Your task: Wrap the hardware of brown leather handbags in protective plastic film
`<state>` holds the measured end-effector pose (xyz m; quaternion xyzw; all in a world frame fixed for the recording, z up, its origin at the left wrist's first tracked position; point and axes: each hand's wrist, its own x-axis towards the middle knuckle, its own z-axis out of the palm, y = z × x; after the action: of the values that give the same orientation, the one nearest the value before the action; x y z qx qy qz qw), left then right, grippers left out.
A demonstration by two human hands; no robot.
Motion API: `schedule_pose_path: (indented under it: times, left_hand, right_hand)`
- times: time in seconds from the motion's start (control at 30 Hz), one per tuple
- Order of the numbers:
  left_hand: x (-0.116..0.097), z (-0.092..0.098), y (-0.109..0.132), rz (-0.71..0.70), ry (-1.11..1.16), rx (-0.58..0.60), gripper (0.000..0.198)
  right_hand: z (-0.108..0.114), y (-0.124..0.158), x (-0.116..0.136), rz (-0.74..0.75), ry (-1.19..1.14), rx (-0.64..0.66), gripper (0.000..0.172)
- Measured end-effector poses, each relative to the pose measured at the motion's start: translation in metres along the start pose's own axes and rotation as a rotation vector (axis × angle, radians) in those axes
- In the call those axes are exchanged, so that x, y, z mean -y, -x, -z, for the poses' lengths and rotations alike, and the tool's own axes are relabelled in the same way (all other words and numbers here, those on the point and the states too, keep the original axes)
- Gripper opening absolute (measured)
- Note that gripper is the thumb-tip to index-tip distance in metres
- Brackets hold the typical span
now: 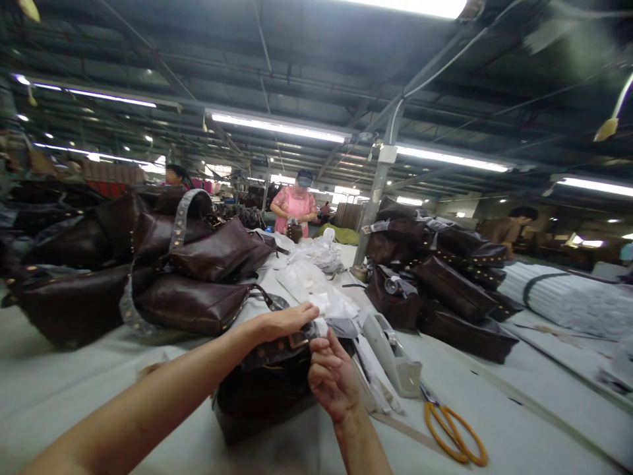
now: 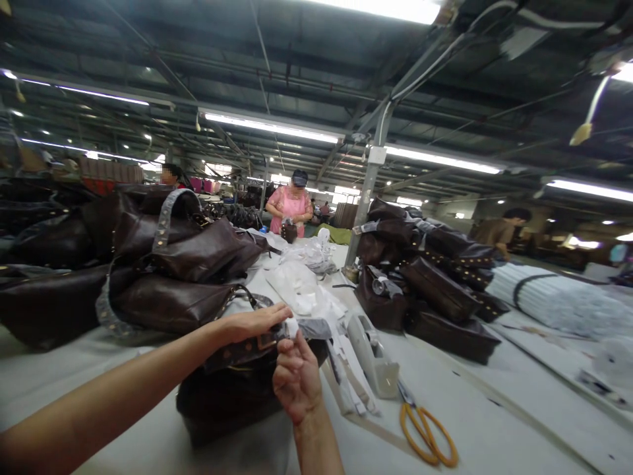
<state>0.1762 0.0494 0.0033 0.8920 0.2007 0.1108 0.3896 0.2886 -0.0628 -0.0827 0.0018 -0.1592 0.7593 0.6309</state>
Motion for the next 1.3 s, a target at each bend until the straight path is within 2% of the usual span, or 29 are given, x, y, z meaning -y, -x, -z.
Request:
schedule_pose_path:
  times: [0.07,0.13,0.17,0.23,0.3,0.33,0.4,0.47,0.53,0.6,0.67,0.73,0.83,0.93,1.03,1.1,1.13,1.17,1.2,1.27,1.3]
  left_hand:
    - [0.000,0.009,0.010,0.066,-0.042,0.011,0.061]
    - [0.000,0.013,0.025,0.096,-0.149,0.014,0.078]
    - [0.000,0.013,0.034,0.093,-0.225,0.002,0.077]
    - [-0.001,0.009,0.050,0.078,-0.379,-0.047,0.058]
    - [-0.001,0.004,0.062,0.098,-0.509,-0.132,0.046]
    - [0.000,0.002,0.067,0.122,-0.564,-0.177,0.047]
    - [0.004,-0.001,0.074,0.175,-0.652,-0.237,0.056]
    - [0.010,-0.004,0.080,0.203,-0.702,-0.260,0.061]
    - [0.016,-0.006,0.084,0.202,-0.711,-0.290,0.056]
    - [0.019,-0.010,0.086,0.191,-0.719,-0.340,0.043]
    - [0.018,-0.013,0.085,0.194,-0.742,-0.368,0.032]
    - [0.015,-0.014,0.082,0.216,-0.766,-0.368,0.031]
    - [0.012,-0.013,0.079,0.233,-0.776,-0.346,0.034]
    - [0.014,-0.012,0.078,0.237,-0.782,-0.342,0.034]
    - [0.018,-0.010,0.080,0.261,-0.773,-0.350,0.033]
    - [0.020,-0.009,0.082,0.267,-0.757,-0.359,0.032]
    - [0.022,-0.009,0.083,0.267,-0.750,-0.363,0.032]
    - [0.023,-0.010,0.084,0.265,-0.745,-0.365,0.031]
    - [0.024,-0.010,0.085,0.261,-0.741,-0.368,0.030]
    - [0.025,-0.012,0.085,0.248,-0.735,-0.372,0.029]
    - [0.026,-0.013,0.084,0.241,-0.732,-0.376,0.029]
  right_hand:
    - [-0.003,-0.001,0.002,-0.016,0.007,-0.088,0.017]
    - [-0.005,0.000,-0.001,0.013,0.041,-0.177,0.016]
    - [-0.006,0.002,-0.005,0.039,0.076,-0.227,0.016]
    - [-0.007,0.008,-0.013,0.090,0.205,-0.350,0.019]
    - [-0.007,0.020,-0.018,0.131,0.424,-0.476,0.029]
    - [-0.007,0.027,-0.016,0.163,0.568,-0.528,0.035]
    - [-0.005,0.045,-0.004,0.273,0.895,-0.619,0.042]
    - [-0.002,0.062,0.019,0.463,1.222,-0.751,0.042]
    - [0.002,0.073,0.047,0.661,1.531,-0.921,0.039]
    - [0.005,0.076,0.069,0.747,1.819,-0.988,0.036]
    - [0.006,0.070,0.081,0.717,2.046,-0.965,0.036]
    - [0.005,0.058,0.082,0.625,2.162,-0.947,0.037]
    - [0.001,0.034,0.068,0.521,2.166,-0.857,0.032]
    - [-0.005,0.013,0.050,0.522,2.152,-0.747,0.021]
    - [-0.012,0.004,0.048,0.528,2.274,-0.816,0.018]
    - [-0.016,0.004,0.056,0.569,2.342,-0.910,0.021]
    - [-0.019,0.004,0.062,0.619,2.362,-0.912,0.022]
    - [-0.022,0.004,0.068,0.677,2.380,-0.858,0.025]
    - [-0.025,0.003,0.072,0.727,2.395,-0.750,0.030]
    - [-0.034,-0.003,0.076,0.738,2.431,-0.432,0.044]
    - [-0.039,-0.007,0.075,0.688,2.459,-0.283,0.050]
